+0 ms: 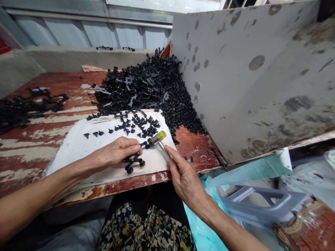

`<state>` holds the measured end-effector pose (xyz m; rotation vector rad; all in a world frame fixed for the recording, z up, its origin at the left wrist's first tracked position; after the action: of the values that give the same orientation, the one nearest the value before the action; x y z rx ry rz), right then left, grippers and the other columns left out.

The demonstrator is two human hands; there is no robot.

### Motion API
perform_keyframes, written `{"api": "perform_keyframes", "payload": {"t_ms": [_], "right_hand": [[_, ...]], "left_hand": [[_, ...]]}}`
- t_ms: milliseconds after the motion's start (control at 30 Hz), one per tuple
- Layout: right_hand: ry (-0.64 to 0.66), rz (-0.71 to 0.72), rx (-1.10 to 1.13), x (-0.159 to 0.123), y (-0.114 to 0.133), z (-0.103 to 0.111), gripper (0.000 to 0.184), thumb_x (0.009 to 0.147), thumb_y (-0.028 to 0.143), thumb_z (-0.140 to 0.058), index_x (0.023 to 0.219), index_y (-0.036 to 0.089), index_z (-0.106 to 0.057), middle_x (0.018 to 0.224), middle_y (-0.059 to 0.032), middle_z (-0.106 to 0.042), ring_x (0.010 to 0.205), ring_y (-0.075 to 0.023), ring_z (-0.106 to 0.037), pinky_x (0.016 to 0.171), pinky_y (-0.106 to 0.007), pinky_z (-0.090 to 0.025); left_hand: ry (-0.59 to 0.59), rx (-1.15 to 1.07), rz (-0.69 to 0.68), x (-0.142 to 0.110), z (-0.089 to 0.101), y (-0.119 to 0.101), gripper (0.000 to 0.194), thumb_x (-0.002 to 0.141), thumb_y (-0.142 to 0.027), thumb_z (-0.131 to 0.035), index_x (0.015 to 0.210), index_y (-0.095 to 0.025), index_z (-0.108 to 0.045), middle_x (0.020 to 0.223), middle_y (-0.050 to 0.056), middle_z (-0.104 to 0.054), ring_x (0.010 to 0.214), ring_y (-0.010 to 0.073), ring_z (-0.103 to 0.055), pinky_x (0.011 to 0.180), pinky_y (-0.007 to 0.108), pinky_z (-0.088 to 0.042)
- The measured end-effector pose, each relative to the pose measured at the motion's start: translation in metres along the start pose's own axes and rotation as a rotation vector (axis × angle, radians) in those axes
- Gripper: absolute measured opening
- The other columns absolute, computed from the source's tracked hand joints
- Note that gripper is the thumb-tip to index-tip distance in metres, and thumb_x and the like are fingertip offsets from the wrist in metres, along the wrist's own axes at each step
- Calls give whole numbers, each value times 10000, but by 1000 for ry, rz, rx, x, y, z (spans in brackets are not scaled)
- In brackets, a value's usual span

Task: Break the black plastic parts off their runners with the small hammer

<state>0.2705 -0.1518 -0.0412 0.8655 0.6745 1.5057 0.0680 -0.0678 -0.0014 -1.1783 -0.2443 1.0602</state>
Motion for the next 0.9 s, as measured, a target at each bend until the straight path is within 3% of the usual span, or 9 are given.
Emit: {"api": "perform_keyframes", "payload": {"t_ms": [400,900], "right_hand": [[11,-43,24,4,-6,0,485,925,302,-432,1356,123,-564,798,-52,-679,606,-161,-551,578,-285,-483],[33,-85,102,3,-6,-1,502,929,302,-431,1381,113,-541,710,-16,-565,596,-147,-467,554,-269,-452]], "left_hand": [[10,46,15,3,0,1,259,832,-309,-461,630,-163,-533,535,-45,-383,483,85,-295,477,227,-218],[-10,41,41,4,-2,-3,277,825,-294,-477,578,-171,-492,514,-45,-373,469,76,-282,460,224,-211]]}}
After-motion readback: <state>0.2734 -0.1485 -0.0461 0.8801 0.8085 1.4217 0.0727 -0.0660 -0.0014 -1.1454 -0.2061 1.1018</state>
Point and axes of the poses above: each hand's wrist, its own x-axis towards the middle knuckle, its own z-axis out of the back of the hand, y = z × x, the point moved 2 cm from there along x, towards the middle knuckle
